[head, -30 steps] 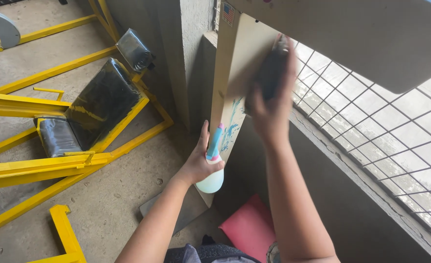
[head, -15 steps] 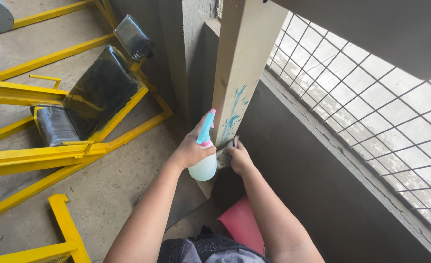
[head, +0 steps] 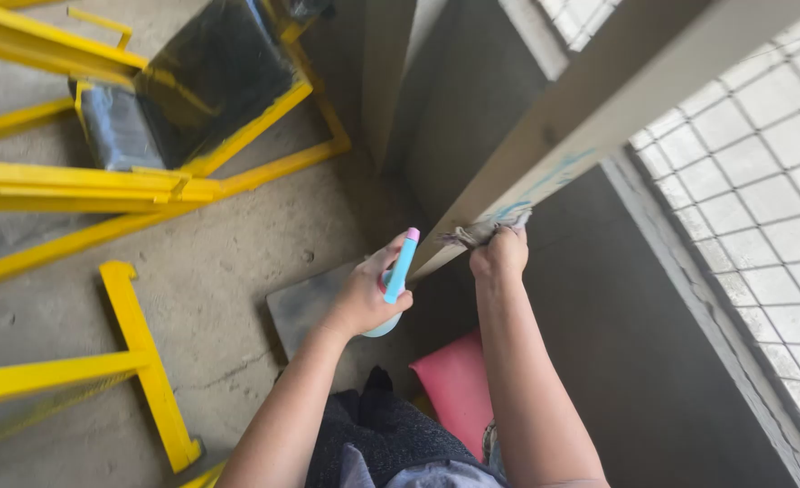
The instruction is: Cleaning various pieces of gym equipment and a medical scale using a spray bottle and a cloth.
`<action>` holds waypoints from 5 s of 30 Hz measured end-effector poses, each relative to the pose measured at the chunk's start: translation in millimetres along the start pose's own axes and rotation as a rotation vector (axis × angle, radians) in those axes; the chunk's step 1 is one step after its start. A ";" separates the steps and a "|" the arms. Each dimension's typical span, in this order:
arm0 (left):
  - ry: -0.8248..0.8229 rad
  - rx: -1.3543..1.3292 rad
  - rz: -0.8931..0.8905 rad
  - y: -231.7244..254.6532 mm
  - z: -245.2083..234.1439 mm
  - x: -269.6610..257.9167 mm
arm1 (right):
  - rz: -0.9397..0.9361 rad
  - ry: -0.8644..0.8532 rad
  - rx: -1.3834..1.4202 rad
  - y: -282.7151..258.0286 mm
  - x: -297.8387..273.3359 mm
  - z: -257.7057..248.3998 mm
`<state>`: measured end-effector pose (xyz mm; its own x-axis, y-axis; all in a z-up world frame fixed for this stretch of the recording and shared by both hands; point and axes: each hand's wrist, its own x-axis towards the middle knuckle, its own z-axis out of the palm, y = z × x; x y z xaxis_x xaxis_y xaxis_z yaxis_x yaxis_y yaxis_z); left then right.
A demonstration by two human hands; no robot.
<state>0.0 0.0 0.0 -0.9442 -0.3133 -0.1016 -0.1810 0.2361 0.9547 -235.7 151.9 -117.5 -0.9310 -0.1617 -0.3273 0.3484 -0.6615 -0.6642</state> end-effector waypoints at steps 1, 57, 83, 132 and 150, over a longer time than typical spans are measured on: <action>0.036 0.035 0.096 -8.5 -0.6 -2.2 | 0.017 0.110 -0.034 9.1 3.6 -7.0; 0.239 0.173 0.034 -240.5 -4.5 19.6 | -0.190 -1.667 -3.461 311.4 97.5 -162.4; 0.116 0.090 -0.109 -85.2 -7.9 -98.2 | 0.327 -0.506 -1.190 40.3 -146.0 21.1; -0.812 0.602 -0.141 -109.1 46.2 -237.5 | 0.507 -0.013 -0.191 56.7 -444.9 -161.6; -0.535 0.524 -0.127 -65.7 138.7 -266.0 | 0.525 -0.112 -0.229 -57.8 -420.2 -221.1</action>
<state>224.9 195.4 -74.5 -0.8877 0.0902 -0.4516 -0.2784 0.6760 0.6823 159.4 420.0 -90.2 -0.6284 -0.5102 -0.5873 0.7697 -0.2981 -0.5646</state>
